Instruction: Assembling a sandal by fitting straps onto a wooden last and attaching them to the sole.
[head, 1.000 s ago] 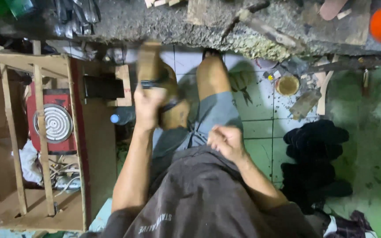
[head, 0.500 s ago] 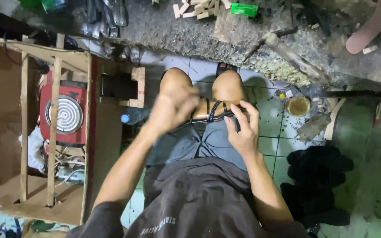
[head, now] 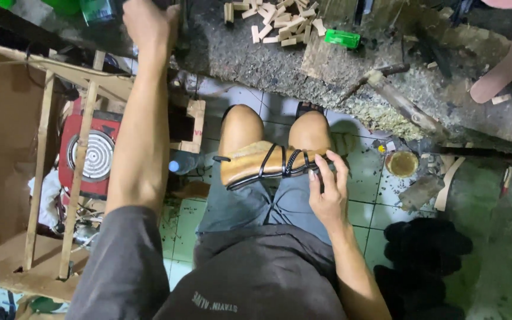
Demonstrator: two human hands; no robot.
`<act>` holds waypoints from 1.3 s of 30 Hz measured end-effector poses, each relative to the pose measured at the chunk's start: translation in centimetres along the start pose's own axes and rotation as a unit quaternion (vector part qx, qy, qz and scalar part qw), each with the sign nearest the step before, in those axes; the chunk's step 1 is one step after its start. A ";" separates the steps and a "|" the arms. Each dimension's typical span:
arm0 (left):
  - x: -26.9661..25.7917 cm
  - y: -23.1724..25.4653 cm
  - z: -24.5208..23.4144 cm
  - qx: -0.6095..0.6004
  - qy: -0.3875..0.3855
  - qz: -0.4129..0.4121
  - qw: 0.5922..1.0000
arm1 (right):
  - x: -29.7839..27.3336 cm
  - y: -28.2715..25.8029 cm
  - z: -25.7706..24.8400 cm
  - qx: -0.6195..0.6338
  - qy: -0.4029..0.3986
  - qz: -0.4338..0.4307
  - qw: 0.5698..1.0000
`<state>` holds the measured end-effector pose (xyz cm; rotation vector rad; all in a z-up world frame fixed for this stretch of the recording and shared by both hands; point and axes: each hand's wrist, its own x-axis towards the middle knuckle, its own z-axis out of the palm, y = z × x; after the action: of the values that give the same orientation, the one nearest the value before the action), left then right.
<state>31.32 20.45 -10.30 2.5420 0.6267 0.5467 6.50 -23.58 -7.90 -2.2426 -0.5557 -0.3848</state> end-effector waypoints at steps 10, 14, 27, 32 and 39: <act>-1.7 -0.4 -4.4 -0.563 -0.076 -0.310 0.762 | -0.4 0.4 0.3 -0.001 0.009 0.005 1.000; -1.1 -1.6 -2.4 -0.211 0.100 -0.004 0.972 | 0.1 0.4 0.0 -0.004 -0.007 -0.006 1.000; -0.4 0.7 0.2 -0.547 -0.011 -0.173 0.819 | -0.8 0.2 0.7 -0.001 0.012 0.019 1.000; -9.0 7.2 -7.4 -0.444 0.005 0.041 0.895 | -0.3 -0.3 -0.7 0.037 0.027 0.038 0.998; -32.9 14.0 -10.3 -0.492 -0.272 0.087 0.822 | 0.4 -6.0 -0.6 0.314 0.058 0.225 0.921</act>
<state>4.23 -4.02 -3.30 1.6114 -0.1202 0.0986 3.78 -20.37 -3.60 -1.6384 -0.0624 -0.0766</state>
